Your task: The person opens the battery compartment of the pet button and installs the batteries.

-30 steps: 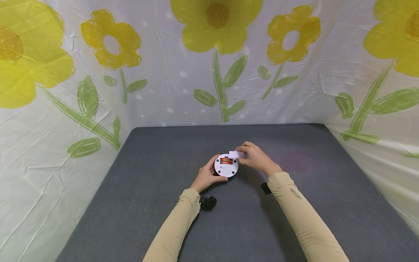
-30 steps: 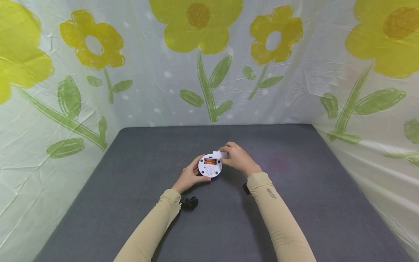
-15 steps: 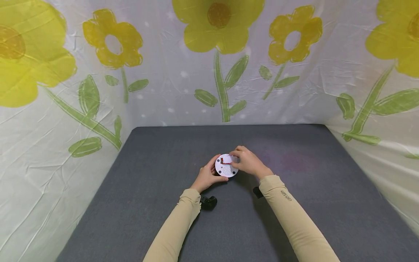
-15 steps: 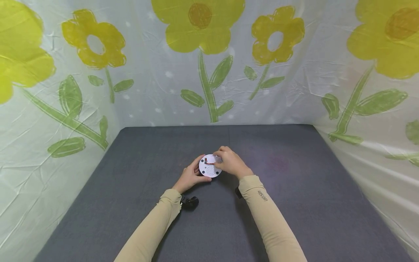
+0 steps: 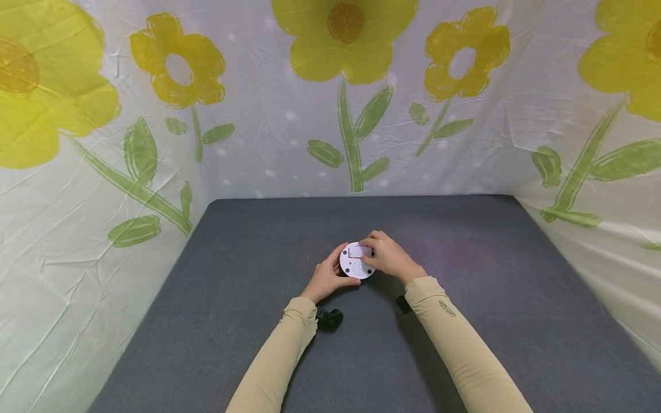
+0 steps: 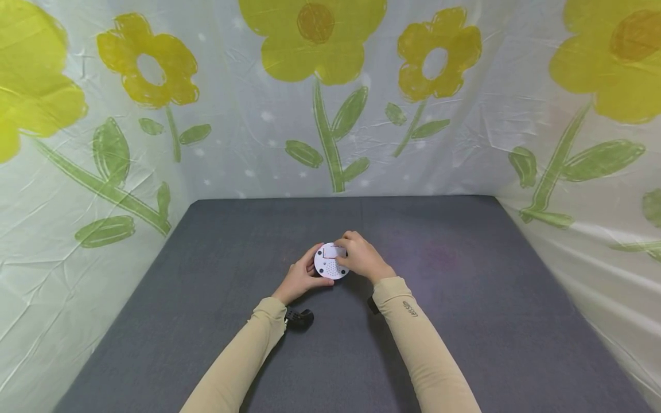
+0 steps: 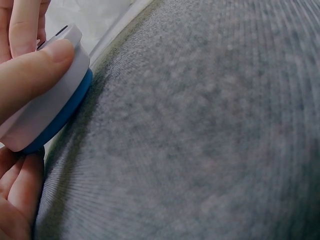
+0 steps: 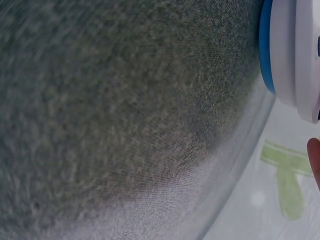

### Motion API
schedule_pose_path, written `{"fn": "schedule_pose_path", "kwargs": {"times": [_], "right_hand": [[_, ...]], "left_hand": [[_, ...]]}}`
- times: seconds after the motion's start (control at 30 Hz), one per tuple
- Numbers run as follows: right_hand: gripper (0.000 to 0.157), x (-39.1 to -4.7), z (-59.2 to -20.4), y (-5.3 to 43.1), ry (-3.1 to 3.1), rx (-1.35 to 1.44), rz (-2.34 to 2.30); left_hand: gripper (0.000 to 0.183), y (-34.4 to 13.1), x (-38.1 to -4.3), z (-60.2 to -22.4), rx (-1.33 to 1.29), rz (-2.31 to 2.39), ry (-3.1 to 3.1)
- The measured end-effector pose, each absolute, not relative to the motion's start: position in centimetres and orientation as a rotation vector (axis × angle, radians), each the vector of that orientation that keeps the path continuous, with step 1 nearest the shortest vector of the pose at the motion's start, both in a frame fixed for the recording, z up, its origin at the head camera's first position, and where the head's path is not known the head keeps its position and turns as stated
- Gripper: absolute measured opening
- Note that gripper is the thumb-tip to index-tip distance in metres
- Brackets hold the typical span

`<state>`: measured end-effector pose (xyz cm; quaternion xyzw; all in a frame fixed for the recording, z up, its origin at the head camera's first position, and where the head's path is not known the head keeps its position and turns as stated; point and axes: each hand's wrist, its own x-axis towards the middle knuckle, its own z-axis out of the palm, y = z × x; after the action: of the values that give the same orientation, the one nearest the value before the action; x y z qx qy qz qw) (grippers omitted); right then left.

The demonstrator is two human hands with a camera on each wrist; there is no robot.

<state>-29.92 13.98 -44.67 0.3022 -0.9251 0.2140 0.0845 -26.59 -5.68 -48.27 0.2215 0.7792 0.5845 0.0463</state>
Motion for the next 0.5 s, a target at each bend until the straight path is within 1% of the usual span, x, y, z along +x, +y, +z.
{"fn": "schedule_pose_path", "kwargs": {"times": [0.23, 0.5], "right_hand": [[0.031, -29.9, -44.5, 13.9, -2.766, 0.901, 0.651], [0.031, -30.0, -44.3, 13.8, -2.799, 0.921, 0.675]], "left_hand": [[0.091, -5.7, -26.7, -48.4, 0.682, 1.777, 2.368], [0.098, -5.7, -28.5, -51.5, 0.634, 1.801, 2.365]]}}
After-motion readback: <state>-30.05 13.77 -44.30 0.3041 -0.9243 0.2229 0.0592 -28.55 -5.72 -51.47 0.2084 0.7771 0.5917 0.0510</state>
